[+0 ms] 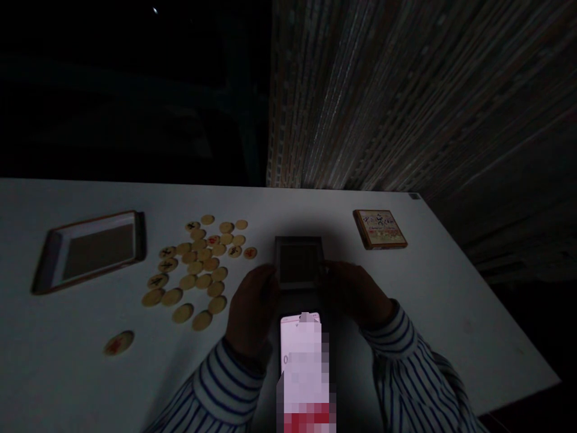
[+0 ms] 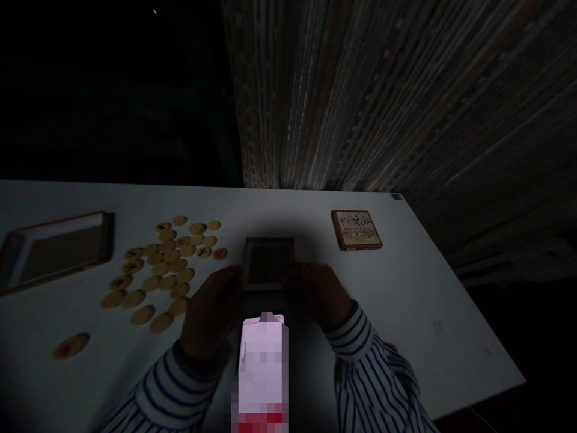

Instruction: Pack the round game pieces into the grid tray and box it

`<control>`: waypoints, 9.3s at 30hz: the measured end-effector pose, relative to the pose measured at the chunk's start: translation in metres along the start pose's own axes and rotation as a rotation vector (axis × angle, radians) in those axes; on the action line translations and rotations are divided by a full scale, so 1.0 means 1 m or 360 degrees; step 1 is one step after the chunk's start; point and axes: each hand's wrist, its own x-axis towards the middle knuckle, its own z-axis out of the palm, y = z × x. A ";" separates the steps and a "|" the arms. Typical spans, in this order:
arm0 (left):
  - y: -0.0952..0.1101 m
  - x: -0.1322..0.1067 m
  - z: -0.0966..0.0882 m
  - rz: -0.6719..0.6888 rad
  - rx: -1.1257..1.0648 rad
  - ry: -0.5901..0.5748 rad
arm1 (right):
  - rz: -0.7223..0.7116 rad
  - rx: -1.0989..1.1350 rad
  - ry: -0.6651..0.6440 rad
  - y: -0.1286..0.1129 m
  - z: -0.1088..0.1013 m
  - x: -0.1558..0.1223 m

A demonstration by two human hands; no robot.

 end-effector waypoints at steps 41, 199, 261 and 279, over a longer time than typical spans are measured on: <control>0.004 0.001 -0.004 -0.0042 -0.0054 -0.0051 | 0.0031 -0.0016 0.0056 0.002 0.003 0.002; 0.030 0.012 -0.009 -0.0187 -0.0974 -0.0221 | 0.0024 0.1027 0.0583 -0.028 0.020 0.005; 0.043 0.013 -0.013 -0.0300 -0.1122 -0.0264 | -0.0060 0.1099 0.0644 -0.021 0.026 0.004; 0.035 0.011 -0.009 -0.0238 -0.1018 -0.0268 | -0.0265 0.0815 0.0690 -0.025 0.024 0.007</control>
